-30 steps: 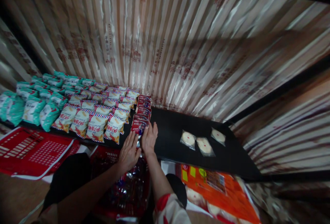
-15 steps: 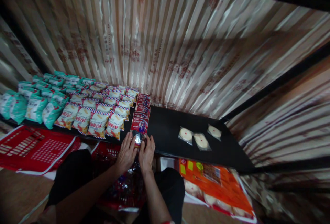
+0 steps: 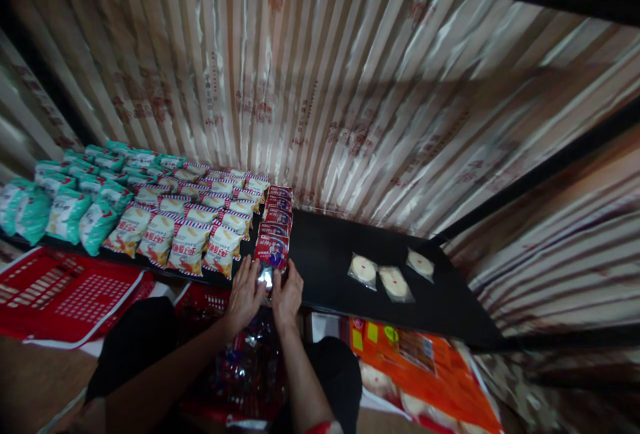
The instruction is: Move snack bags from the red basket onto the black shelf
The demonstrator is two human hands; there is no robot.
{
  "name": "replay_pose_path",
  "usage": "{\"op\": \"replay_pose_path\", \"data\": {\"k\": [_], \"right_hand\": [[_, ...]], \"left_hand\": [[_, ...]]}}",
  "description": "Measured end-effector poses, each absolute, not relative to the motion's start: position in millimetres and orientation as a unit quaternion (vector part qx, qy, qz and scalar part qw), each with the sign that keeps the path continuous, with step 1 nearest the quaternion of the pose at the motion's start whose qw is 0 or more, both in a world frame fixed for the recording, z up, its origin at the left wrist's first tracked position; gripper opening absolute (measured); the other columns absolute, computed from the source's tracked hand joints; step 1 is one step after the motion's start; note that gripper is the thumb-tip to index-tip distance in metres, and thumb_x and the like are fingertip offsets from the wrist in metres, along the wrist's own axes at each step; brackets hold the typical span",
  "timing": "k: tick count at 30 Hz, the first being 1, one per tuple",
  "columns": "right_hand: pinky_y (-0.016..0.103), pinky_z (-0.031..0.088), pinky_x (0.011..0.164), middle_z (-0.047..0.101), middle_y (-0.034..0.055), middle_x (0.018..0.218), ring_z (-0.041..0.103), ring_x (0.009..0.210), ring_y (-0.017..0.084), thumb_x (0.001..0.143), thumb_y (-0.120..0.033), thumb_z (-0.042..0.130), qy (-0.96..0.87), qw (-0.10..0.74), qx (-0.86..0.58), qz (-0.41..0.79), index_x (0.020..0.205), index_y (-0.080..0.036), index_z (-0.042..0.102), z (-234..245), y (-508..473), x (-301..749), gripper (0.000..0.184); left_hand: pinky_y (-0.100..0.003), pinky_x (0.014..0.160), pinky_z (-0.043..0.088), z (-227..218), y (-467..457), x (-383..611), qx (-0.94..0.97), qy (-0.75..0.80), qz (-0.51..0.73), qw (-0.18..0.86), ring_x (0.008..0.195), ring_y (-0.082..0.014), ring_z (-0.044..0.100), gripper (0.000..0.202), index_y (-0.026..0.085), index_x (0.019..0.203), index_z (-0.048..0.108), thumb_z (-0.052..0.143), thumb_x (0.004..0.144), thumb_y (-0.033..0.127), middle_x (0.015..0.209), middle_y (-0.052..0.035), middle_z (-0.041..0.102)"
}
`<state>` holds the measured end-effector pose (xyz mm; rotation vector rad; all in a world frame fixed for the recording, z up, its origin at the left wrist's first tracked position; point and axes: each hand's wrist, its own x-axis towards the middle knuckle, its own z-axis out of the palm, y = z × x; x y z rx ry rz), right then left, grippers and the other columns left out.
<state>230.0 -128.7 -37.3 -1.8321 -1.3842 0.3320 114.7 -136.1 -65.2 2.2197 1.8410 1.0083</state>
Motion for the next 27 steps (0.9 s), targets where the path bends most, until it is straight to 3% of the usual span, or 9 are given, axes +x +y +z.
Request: {"op": "replay_pose_path", "data": {"k": [14,27], "right_hand": [[0.037,0.043,0.087,0.064,0.0136,0.111,0.054,0.102,0.027,0.079,-0.042,0.046,-0.52,0.405,-0.734,0.163,0.122,-0.012,0.056,-35.3,-103.5,232.9,0.054],[0.038,0.043,0.085,0.064,0.014,0.105,0.054,0.098,0.027,0.077,-0.043,0.049,-0.51,0.416,-0.735,0.165,0.12,-0.012,0.058,-35.4,-92.9,229.9,0.054]], "left_hand": [[-0.045,0.107,0.035,-56.9,-106.8,123.7,0.67,0.606,0.399,0.156,0.13,-0.0261,0.037,0.048,0.009,0.128,0.044,0.044,0.082,0.022,0.134,-0.016,0.049],[-0.042,0.107,0.035,-39.2,-88.5,128.0,0.6,0.65,0.404,0.232,0.127,-0.026,0.041,0.046,0.007,0.122,0.051,0.05,0.075,0.013,0.132,-0.0172,0.05]]}}
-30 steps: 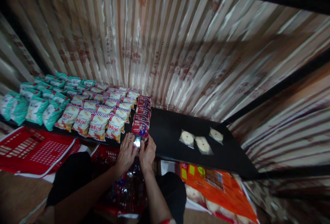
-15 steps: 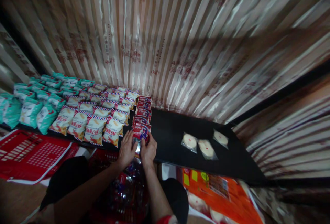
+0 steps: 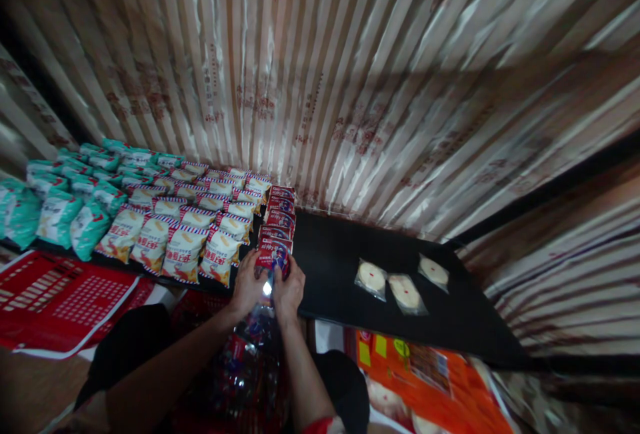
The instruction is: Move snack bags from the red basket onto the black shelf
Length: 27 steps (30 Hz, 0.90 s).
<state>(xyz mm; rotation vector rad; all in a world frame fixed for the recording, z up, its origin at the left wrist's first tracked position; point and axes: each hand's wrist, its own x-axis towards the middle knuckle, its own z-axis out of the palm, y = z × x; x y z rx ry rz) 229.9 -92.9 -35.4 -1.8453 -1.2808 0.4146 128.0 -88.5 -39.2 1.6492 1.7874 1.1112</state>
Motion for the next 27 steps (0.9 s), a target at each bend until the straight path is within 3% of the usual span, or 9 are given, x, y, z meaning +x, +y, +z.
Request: {"op": "replay_pose_path", "data": {"k": [9,16,27], "right_hand": [[0.041,0.041,0.091,0.062,0.0152,0.11,0.052,0.103,0.028,0.075,-0.042,0.05,-0.503,0.443,-0.721,0.176,0.119,-0.011,0.057,-35.5,-92.1,229.7,0.054],[0.04,0.04,0.094,0.06,0.0152,0.115,0.054,0.104,0.026,0.075,-0.04,0.049,-0.491,0.482,-0.696,0.206,0.118,-0.011,0.056,-37.5,-89.9,229.2,0.053],[0.039,0.043,0.089,0.063,0.0131,0.109,0.057,0.098,0.026,0.073,-0.042,0.053,-0.487,0.45,-0.717,0.215,0.117,-0.013,0.058,-35.9,-84.1,231.4,0.053]], "left_hand": [[-0.04,0.106,0.036,-34.2,-88.4,128.4,0.598,0.636,0.43,0.232,0.122,-0.0232,0.046,0.042,0.013,0.116,0.056,0.05,0.074,0.01,0.127,-0.0116,0.054],[-0.039,0.105,0.037,-32.6,-86.0,128.7,0.587,0.635,0.439,0.243,0.12,-0.0226,0.047,0.044,0.012,0.118,0.055,0.05,0.075,0.01,0.127,-0.0125,0.054],[-0.04,0.104,0.038,-30.7,-77.4,129.1,0.577,0.645,0.438,0.246,0.117,-0.0229,0.049,0.04,0.015,0.11,0.06,0.052,0.072,0.007,0.124,-0.0097,0.056]]}}
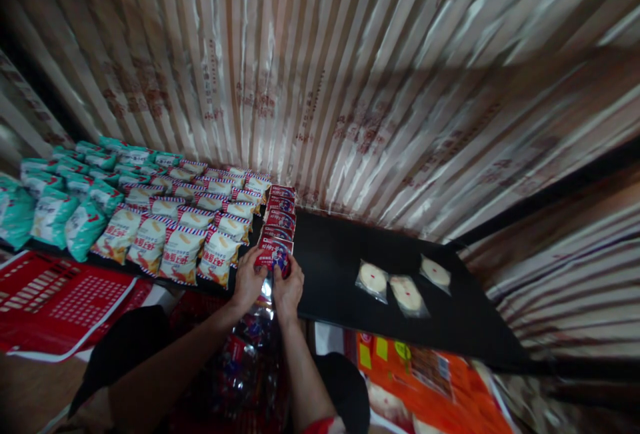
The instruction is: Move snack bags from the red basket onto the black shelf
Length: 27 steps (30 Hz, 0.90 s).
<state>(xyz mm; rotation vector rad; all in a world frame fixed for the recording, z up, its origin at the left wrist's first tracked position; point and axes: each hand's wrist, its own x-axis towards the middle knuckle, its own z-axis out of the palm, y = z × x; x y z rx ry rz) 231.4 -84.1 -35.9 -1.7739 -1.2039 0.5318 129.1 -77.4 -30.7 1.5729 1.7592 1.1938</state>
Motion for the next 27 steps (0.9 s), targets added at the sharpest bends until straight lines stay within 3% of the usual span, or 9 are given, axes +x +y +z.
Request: {"op": "replay_pose_path", "data": {"k": [17,27], "right_hand": [[0.04,0.039,0.096,0.058,0.0129,0.117,0.053,0.106,0.024,0.072,-0.037,0.054,-0.486,0.496,-0.683,0.226,0.116,-0.014,0.057,-33.8,-81.7,232.1,0.05],[0.037,0.044,0.091,0.064,0.0091,0.11,0.059,0.099,0.021,0.072,-0.035,0.054,-0.472,0.516,-0.653,0.289,0.119,-0.016,0.055,-39.4,-74.3,233.9,0.05]], "left_hand": [[-0.035,0.104,0.039,-26.6,-73.9,128.6,0.55,0.627,0.476,0.28,0.118,-0.0196,0.05,0.041,0.014,0.112,0.058,0.048,0.073,0.006,0.125,-0.0103,0.055],[-0.037,0.102,0.041,-22.2,-65.5,128.5,0.546,0.631,0.459,0.304,0.114,-0.0199,0.054,0.03,0.018,0.097,0.066,0.051,0.074,0.005,0.122,-0.0081,0.057]]}}
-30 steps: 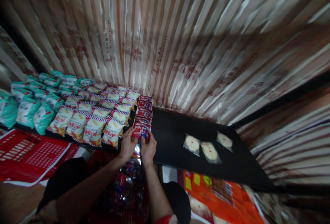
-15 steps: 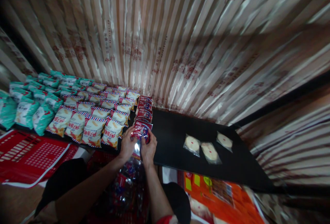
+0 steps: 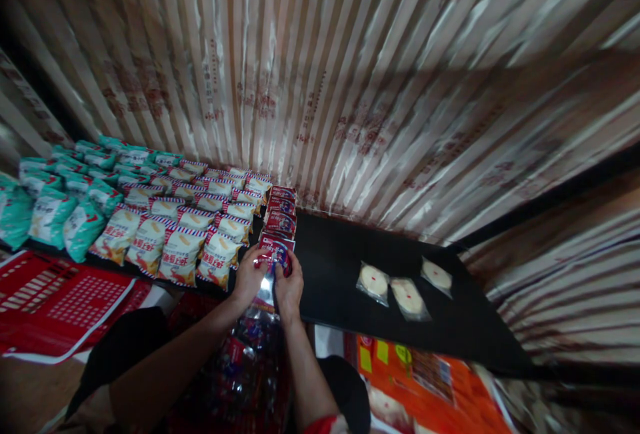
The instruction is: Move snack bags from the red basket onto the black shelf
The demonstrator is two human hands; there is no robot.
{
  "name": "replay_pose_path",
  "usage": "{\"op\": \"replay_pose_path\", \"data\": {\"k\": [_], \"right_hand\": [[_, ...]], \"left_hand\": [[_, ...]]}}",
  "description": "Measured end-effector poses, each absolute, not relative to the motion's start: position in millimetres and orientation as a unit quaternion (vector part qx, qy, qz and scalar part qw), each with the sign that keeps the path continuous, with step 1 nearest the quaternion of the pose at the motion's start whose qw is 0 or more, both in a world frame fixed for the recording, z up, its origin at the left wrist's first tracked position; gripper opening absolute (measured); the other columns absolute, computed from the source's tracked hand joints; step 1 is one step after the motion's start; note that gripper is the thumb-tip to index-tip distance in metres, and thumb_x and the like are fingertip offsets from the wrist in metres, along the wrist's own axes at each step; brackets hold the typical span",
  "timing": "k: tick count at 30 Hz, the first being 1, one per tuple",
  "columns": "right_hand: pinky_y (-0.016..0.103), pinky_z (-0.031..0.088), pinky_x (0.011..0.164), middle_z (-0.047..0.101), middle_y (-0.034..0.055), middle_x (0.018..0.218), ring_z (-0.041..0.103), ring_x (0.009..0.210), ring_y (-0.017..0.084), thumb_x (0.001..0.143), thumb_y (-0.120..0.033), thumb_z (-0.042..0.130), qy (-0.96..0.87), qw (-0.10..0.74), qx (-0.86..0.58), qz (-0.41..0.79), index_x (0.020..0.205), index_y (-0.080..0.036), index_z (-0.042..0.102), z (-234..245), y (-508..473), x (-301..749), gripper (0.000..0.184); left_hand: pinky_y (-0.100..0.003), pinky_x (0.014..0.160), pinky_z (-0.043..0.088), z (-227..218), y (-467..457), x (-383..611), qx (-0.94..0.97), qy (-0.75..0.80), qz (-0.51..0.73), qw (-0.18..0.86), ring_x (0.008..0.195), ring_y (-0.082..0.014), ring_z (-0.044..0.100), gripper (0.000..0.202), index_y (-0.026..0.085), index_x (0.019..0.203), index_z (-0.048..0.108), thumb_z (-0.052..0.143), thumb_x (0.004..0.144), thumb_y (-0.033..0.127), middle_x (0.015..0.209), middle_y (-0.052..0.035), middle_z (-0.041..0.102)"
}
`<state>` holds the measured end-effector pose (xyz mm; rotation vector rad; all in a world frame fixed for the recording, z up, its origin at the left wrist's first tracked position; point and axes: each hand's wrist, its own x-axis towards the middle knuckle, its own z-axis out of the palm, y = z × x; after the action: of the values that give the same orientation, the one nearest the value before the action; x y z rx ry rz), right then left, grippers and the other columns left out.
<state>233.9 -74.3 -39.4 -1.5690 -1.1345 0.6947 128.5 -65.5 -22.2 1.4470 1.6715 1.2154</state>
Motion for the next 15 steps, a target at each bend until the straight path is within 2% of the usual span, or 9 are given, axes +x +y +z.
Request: {"op": "replay_pose_path", "data": {"k": [9,15], "right_hand": [[0.04,0.04,0.097,0.06,0.0099,0.116,0.055,0.107,0.022,0.073,-0.035,0.053,-0.49,0.543,-0.633,0.253,0.115,-0.017,0.057,-41.5,-61.8,237.9,0.046],[0.04,0.038,0.099,0.058,0.0119,0.119,0.053,0.109,0.022,0.074,-0.037,0.051,-0.497,0.532,-0.647,0.226,0.115,-0.015,0.057,-34.4,-43.7,239.7,0.046]], "left_hand": [[-0.036,0.105,0.038,-8.6,-55.6,132.8,0.548,0.618,0.476,0.301,0.121,-0.0188,0.049,0.03,0.02,0.091,0.067,0.052,0.073,0.002,0.127,-0.0051,0.056],[-0.035,0.104,0.038,1.4,-37.4,138.3,0.557,0.611,0.482,0.291,0.121,-0.0186,0.049,0.031,0.019,0.089,0.067,0.05,0.073,-0.001,0.129,-0.0058,0.055]]}}
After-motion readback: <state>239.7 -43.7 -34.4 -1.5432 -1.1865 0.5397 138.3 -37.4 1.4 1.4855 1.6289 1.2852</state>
